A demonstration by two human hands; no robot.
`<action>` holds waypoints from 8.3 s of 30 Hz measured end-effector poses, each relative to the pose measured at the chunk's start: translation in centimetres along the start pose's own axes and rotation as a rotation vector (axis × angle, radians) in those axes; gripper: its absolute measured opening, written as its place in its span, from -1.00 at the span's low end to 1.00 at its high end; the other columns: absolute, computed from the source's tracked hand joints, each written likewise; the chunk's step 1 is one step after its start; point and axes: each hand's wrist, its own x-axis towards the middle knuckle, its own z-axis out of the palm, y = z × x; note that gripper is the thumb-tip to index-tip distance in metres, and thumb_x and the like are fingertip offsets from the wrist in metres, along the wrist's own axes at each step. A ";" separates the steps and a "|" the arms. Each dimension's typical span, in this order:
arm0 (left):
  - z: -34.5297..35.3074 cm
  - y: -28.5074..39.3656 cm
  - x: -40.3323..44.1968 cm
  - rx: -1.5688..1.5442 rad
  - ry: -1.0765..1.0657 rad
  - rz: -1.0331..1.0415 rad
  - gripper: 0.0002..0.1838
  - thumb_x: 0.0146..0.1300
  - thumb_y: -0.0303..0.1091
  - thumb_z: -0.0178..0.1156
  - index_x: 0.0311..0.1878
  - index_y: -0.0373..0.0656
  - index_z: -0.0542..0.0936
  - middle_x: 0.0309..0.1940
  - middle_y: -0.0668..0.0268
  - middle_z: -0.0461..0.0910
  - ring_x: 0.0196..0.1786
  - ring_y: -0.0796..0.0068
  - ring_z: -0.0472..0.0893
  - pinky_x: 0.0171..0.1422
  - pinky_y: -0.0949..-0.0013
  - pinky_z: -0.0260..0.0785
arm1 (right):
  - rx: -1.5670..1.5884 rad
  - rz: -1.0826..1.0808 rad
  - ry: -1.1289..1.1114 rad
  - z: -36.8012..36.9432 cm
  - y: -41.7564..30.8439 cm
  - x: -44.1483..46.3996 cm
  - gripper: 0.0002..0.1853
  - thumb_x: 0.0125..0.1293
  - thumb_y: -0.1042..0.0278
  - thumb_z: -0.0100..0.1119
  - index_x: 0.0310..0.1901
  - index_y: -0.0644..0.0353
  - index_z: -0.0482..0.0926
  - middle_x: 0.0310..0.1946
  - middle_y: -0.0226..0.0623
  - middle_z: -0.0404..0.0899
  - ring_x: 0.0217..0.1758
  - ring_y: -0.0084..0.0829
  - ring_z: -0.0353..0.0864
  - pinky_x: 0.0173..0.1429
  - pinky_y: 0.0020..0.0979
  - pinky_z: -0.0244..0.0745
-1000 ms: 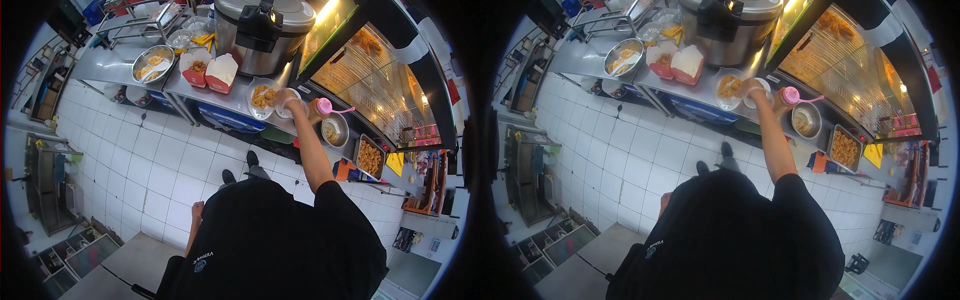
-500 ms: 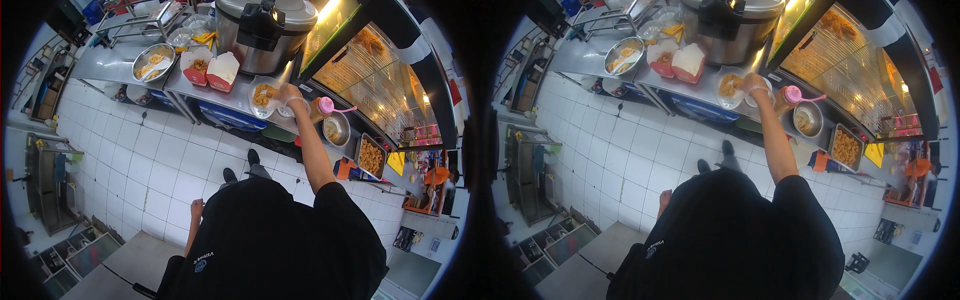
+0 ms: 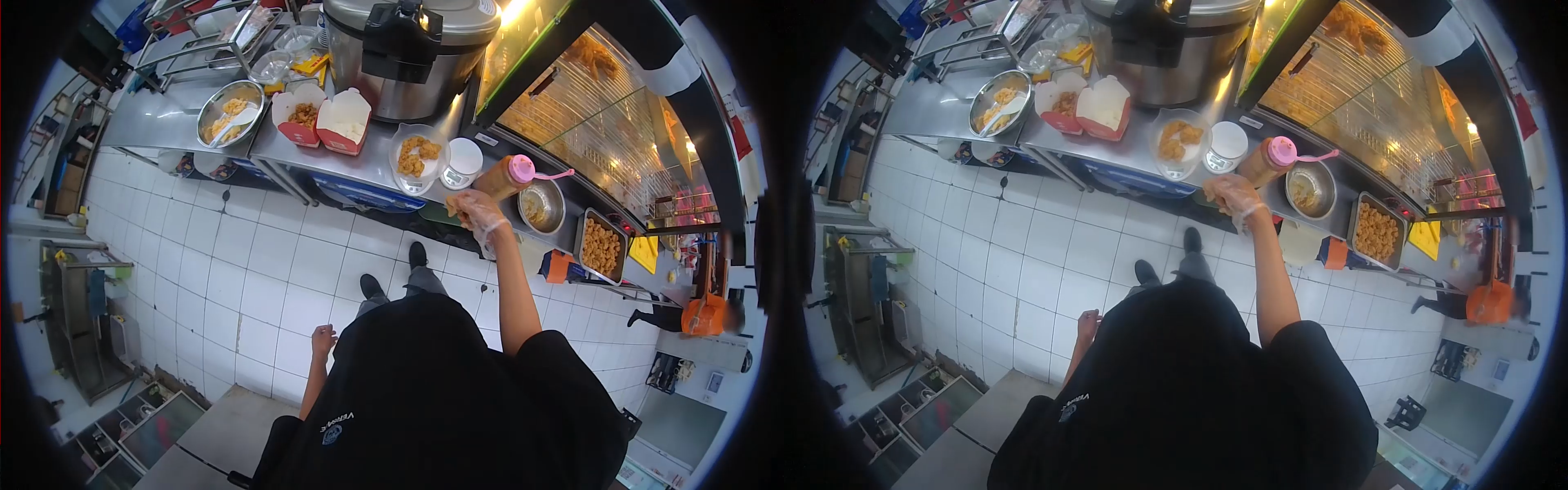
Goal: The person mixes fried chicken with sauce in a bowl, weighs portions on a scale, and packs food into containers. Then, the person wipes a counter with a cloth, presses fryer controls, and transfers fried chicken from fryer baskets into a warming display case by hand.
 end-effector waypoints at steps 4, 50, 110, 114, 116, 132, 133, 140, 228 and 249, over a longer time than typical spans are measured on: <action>0.6 1.8 0.1 0.023 0.005 -0.041 -0.69 0.34 -0.20 0.16 -0.03 -0.24 0.47 -0.32 0.16 0.63 -0.42 0.47 0.62 -0.46 0.48 0.41 | 0.096 0.038 -0.014 -1.3 0.6 -2.6 -0.70 0.27 0.22 0.21 -0.06 0.20 0.51 -0.49 -0.46 0.47 -0.50 -0.65 0.39 -0.51 -0.58 0.29; 30.6 14.4 -4.7 0.437 -0.152 0.215 -0.63 0.33 -0.16 0.17 -0.02 -0.30 0.50 -0.29 0.12 0.66 -0.36 0.41 0.63 -0.26 0.38 0.49 | -0.981 0.308 0.734 -45.9 15.0 -6.5 -0.67 0.11 0.19 0.25 -0.17 0.24 0.69 -0.16 0.04 0.65 -0.04 -0.06 0.66 0.05 -0.21 0.56; 14.5 13.8 7.5 0.112 -0.156 0.045 -0.69 0.32 -0.19 0.17 -0.07 -0.26 0.49 -0.34 0.18 0.63 -0.43 0.45 0.64 -0.48 0.48 0.41 | 0.380 0.034 -0.176 -0.8 1.4 0.6 -0.66 0.37 0.13 0.16 0.00 0.20 0.43 -0.29 -0.22 0.57 -0.32 -0.29 0.66 -0.22 -0.29 0.65; 16.6 13.7 8.1 0.239 -0.202 0.063 -0.69 0.32 -0.19 0.17 -0.08 -0.28 0.50 -0.34 0.15 0.65 -0.41 0.41 0.66 -0.45 0.45 0.44 | 0.539 0.063 -0.162 -7.4 6.4 -8.1 -0.65 0.37 0.14 0.15 0.03 0.20 0.44 -0.27 -0.23 0.56 -0.29 -0.30 0.63 -0.19 -0.29 0.63; 18.1 14.0 8.5 0.282 -0.218 0.112 -0.68 0.32 -0.19 0.18 -0.09 -0.29 0.52 -0.34 0.14 0.65 -0.40 0.40 0.66 -0.41 0.43 0.47 | 0.557 0.084 -0.075 -11.2 8.4 -12.6 -0.61 0.35 0.09 0.18 0.03 0.20 0.43 -0.27 -0.23 0.56 -0.31 -0.33 0.64 -0.21 -0.29 0.64; 39.1 23.9 -5.6 0.365 -0.513 0.608 -0.80 0.33 -0.32 0.15 -0.15 -0.27 0.55 -0.35 0.28 0.62 -0.36 0.52 0.60 -0.22 0.46 0.49 | -0.781 -0.520 0.927 -23.7 8.8 -9.0 -0.55 0.05 0.22 0.45 -0.18 0.27 0.42 -0.31 -0.08 0.56 -0.39 -0.13 0.58 -0.30 -0.27 0.51; 39.4 23.7 -6.1 0.347 -0.508 0.597 -0.81 0.34 -0.32 0.15 -0.14 -0.27 0.55 -0.34 0.29 0.61 -0.35 0.52 0.60 -0.21 0.46 0.49 | -0.898 -0.567 0.937 -23.9 8.6 -9.1 -0.56 0.03 0.23 0.45 -0.19 0.28 0.42 -0.32 -0.07 0.55 -0.39 -0.09 0.56 -0.28 -0.27 0.50; 39.8 21.7 -8.5 0.233 -0.485 0.550 -0.82 0.37 -0.35 0.14 -0.12 -0.28 0.54 -0.29 0.31 0.60 -0.28 0.55 0.59 -0.18 0.44 0.53 | 0.189 -0.357 0.912 -25.6 11.5 -11.7 -0.67 0.19 0.18 0.35 -0.21 0.18 0.44 -0.40 -0.38 0.42 -0.39 -0.47 0.51 -0.35 -0.33 0.48; 52.5 49.1 -18.1 0.196 -1.028 1.213 -0.11 -0.11 -0.35 0.49 0.37 -0.17 0.32 0.16 0.15 0.52 0.18 0.33 0.53 0.37 0.25 0.32 | -0.012 -0.880 0.552 -26.5 -3.5 -7.2 -0.16 -0.13 0.39 0.63 0.21 0.28 0.35 0.05 -0.20 0.53 0.07 -0.38 0.56 0.14 -0.37 0.53; 51.1 47.8 -21.9 0.119 -1.037 1.210 -0.05 -0.09 -0.53 0.43 0.43 -0.17 0.22 0.25 0.15 0.44 0.31 0.30 0.42 0.43 0.22 0.27 | -0.161 -1.053 0.529 -26.3 -4.7 -9.1 -0.19 -0.04 0.44 0.56 0.24 0.37 0.30 0.03 -0.19 0.54 -0.06 -0.41 0.58 0.03 -0.37 0.53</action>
